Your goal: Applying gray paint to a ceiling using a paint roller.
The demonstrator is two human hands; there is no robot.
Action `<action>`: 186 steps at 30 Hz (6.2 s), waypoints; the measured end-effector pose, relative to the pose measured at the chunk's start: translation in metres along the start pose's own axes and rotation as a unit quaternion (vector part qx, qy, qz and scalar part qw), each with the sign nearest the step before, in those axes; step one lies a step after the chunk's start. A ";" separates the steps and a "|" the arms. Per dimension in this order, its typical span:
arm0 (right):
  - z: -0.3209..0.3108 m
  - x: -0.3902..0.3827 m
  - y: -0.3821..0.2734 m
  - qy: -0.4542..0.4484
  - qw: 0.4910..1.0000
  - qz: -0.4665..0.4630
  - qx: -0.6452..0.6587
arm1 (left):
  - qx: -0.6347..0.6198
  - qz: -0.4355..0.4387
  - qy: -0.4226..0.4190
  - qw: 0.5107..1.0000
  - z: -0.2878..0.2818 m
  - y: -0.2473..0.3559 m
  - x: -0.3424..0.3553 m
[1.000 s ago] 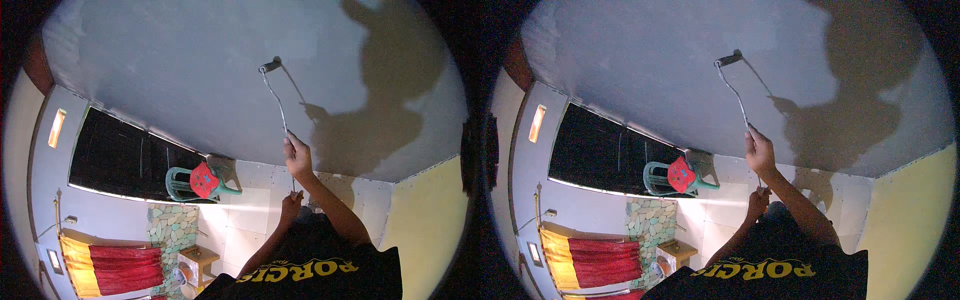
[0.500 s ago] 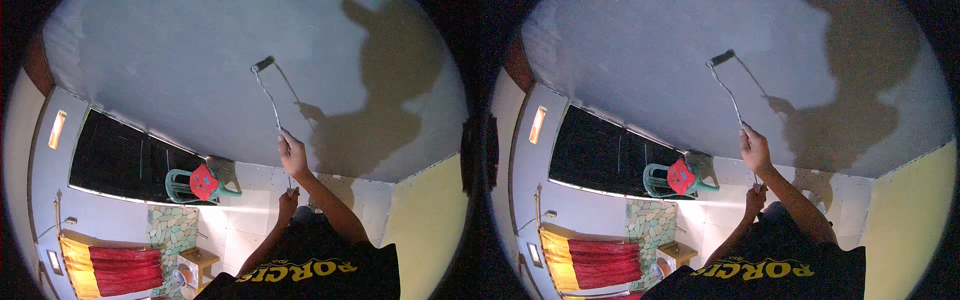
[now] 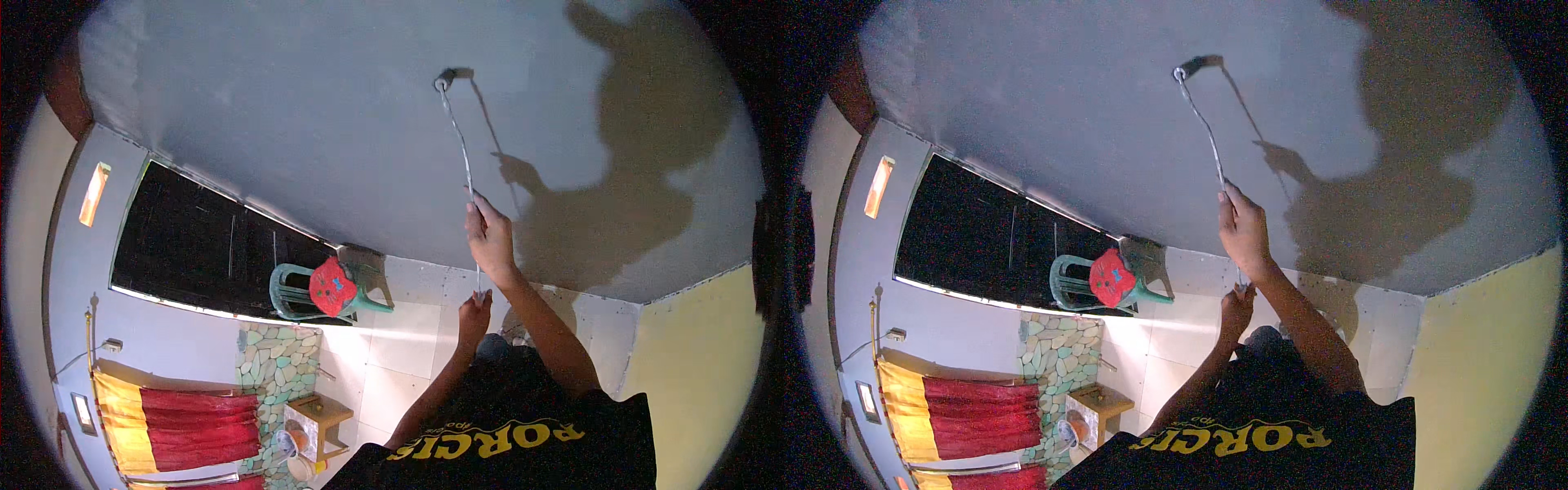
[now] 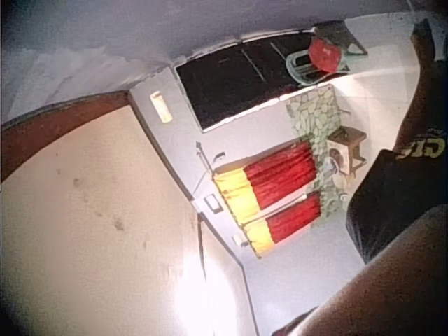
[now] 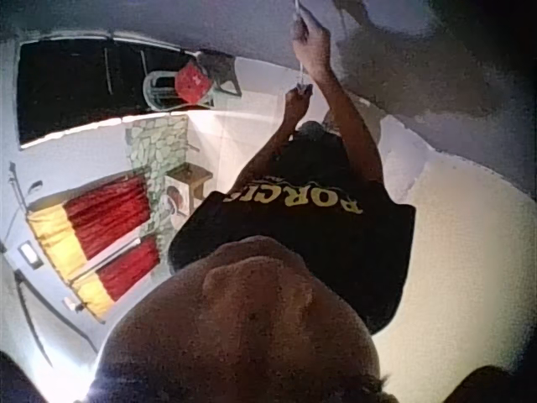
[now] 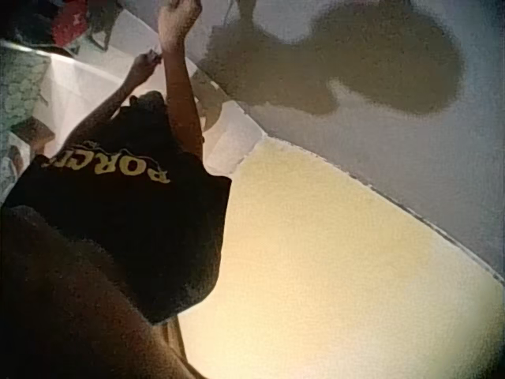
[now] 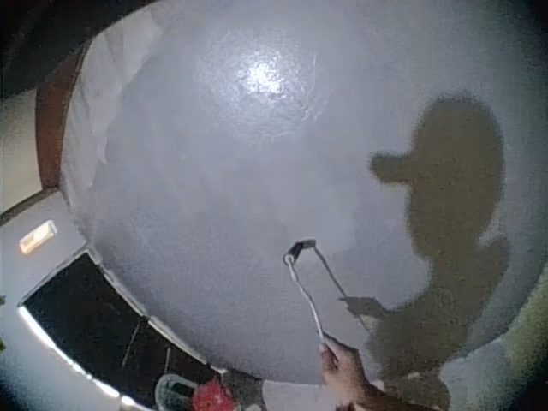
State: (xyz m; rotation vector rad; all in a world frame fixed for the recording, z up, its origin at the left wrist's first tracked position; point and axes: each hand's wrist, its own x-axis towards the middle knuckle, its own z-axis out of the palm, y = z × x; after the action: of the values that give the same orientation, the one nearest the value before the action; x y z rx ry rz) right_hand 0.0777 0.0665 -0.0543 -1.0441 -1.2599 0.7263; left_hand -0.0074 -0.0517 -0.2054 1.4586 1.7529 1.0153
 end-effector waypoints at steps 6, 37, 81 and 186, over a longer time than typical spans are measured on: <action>0.000 -0.017 0.023 0.024 0.998 -0.031 -0.049 | -0.043 -0.103 -0.068 0.991 0.012 -0.027 -0.017; -0.009 -0.009 0.014 -0.013 1.000 0.015 0.016 | -0.016 -0.089 -0.138 0.986 0.014 -0.026 0.004; -0.023 -0.020 0.015 -0.048 0.998 0.049 0.003 | -0.032 -0.136 -0.139 0.980 0.023 -0.034 -0.022; -0.062 -0.021 0.006 0.034 0.996 0.062 0.055 | -0.053 -0.017 -0.175 0.983 0.023 -0.023 -0.026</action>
State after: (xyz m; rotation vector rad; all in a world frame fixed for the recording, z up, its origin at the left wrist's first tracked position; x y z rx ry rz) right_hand 0.1348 0.0361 -0.0675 -1.0553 -1.0922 0.8398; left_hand 0.0059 -0.0750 -0.2369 1.4352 1.4444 0.7664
